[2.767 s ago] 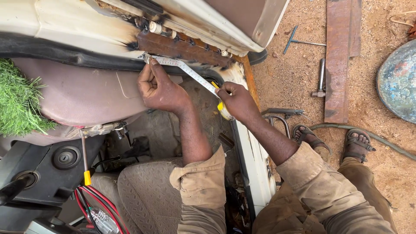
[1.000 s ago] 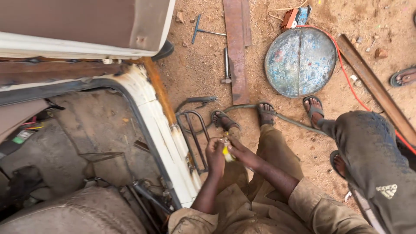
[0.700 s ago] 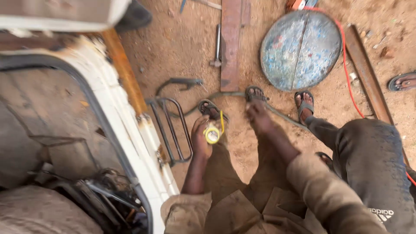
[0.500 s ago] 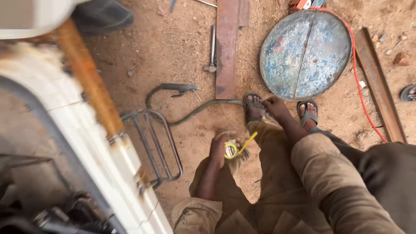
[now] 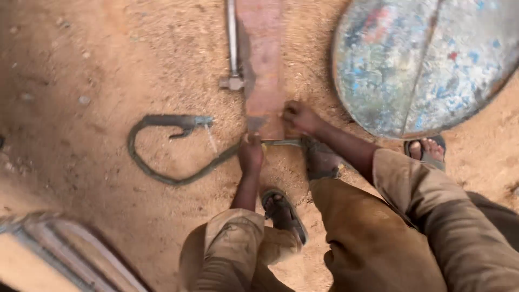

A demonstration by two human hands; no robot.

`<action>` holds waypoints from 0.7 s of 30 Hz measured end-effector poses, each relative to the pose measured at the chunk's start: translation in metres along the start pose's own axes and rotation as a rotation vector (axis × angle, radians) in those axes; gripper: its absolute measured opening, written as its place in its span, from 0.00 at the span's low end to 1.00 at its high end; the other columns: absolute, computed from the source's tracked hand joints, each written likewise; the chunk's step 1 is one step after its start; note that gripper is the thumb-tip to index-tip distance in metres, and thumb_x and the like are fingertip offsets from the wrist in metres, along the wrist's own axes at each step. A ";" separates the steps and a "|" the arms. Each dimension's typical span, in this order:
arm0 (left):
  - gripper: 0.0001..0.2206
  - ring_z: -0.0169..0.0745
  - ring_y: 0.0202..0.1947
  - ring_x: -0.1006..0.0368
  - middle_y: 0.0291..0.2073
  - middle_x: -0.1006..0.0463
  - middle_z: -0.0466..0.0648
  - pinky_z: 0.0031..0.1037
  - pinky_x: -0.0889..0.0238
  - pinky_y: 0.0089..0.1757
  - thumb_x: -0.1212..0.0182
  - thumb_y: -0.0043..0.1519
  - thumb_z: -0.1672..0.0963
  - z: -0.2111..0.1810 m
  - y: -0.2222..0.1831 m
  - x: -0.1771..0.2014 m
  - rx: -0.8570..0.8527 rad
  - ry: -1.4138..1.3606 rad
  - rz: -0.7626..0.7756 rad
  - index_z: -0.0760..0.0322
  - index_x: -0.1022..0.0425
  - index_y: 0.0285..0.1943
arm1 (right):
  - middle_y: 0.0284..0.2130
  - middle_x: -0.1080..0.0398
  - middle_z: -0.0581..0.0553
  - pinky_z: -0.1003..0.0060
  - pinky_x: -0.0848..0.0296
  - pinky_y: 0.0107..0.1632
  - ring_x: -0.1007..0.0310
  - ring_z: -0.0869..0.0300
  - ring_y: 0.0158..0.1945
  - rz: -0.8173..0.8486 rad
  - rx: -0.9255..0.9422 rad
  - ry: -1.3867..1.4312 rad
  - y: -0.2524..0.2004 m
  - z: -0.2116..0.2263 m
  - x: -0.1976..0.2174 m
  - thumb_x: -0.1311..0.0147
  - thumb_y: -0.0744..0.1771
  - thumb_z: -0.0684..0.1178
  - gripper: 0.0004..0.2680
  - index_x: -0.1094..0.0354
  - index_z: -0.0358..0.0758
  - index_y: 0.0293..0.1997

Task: Grinding, measuring, and preparing metal parts to repair a vehicle door hinge area.

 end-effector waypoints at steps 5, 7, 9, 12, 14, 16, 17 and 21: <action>0.16 0.46 0.27 0.23 0.34 0.21 0.55 0.36 0.28 0.27 0.44 0.68 0.53 0.023 0.011 -0.079 0.165 -0.558 0.350 0.71 0.29 0.56 | 0.32 0.28 0.39 0.57 0.25 0.42 0.29 0.55 0.37 -0.445 0.252 0.125 -0.029 -0.015 0.029 0.40 0.68 0.47 0.09 0.30 0.30 0.42; 0.13 0.47 0.30 0.19 0.40 0.19 0.58 0.35 0.24 0.31 0.48 0.69 0.56 -0.045 -0.054 -0.027 0.328 -0.323 0.484 0.67 0.31 0.59 | 0.40 0.28 0.36 0.56 0.26 0.45 0.28 0.54 0.42 -0.559 0.387 0.026 -0.063 0.006 0.050 0.40 0.68 0.46 0.08 0.29 0.30 0.43; 0.16 0.46 0.31 0.18 0.42 0.18 0.59 0.33 0.22 0.31 0.49 0.68 0.56 -0.085 -0.098 -0.027 0.233 -0.322 0.608 0.67 0.32 0.63 | 0.41 0.30 0.38 0.56 0.25 0.45 0.28 0.54 0.42 -0.543 0.322 -0.013 -0.101 0.011 0.088 0.41 0.68 0.48 0.09 0.30 0.32 0.46; 0.20 0.46 0.33 0.18 0.46 0.17 0.61 0.32 0.22 0.33 0.50 0.68 0.56 -0.099 -0.140 -0.057 0.061 -0.256 0.831 0.65 0.37 0.70 | 0.38 0.30 0.37 0.54 0.26 0.43 0.29 0.53 0.39 -0.505 0.217 -0.039 -0.149 -0.005 0.137 0.42 0.70 0.50 0.10 0.29 0.33 0.49; 0.22 0.47 0.35 0.20 0.47 0.18 0.62 0.33 0.23 0.35 0.50 0.69 0.56 -0.095 -0.148 -0.095 -0.087 -0.196 0.918 0.63 0.39 0.74 | 0.35 0.30 0.34 0.52 0.27 0.41 0.32 0.53 0.36 -0.513 0.231 -0.036 -0.174 0.011 0.164 0.43 0.71 0.50 0.09 0.28 0.32 0.48; 0.18 0.47 0.54 0.30 0.65 0.38 0.57 0.40 0.29 0.53 0.46 0.69 0.58 -0.090 -0.149 -0.136 -0.417 0.048 0.930 0.59 0.24 0.69 | 0.42 0.23 0.37 0.50 0.21 0.43 0.22 0.50 0.39 -0.676 -0.083 -0.007 -0.207 0.026 0.179 0.47 0.71 0.51 0.12 0.29 0.39 0.59; 0.18 0.47 0.54 0.30 0.65 0.38 0.57 0.40 0.29 0.53 0.46 0.69 0.58 -0.095 -0.151 -0.135 -0.435 0.049 0.922 0.59 0.24 0.69 | 0.42 0.23 0.37 0.50 0.21 0.43 0.22 0.50 0.39 -0.684 -0.065 -0.007 -0.205 0.016 0.185 0.47 0.71 0.51 0.12 0.29 0.39 0.59; 0.15 0.44 0.57 0.28 0.55 0.26 0.56 0.36 0.36 0.59 0.48 0.71 0.55 -0.112 -0.164 -0.119 -0.404 0.095 0.981 0.58 0.24 0.64 | 0.50 0.24 0.33 0.49 0.25 0.53 0.21 0.48 0.47 -0.742 -0.087 -0.364 -0.196 -0.008 0.191 0.44 0.69 0.51 0.18 0.34 0.41 0.68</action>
Point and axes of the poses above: each hand's wrist, its own y-axis towards the middle knuckle, its own x-axis out of the back of the hand, z = x × y, the point moved 6 cm from there along y, towards the middle knuckle
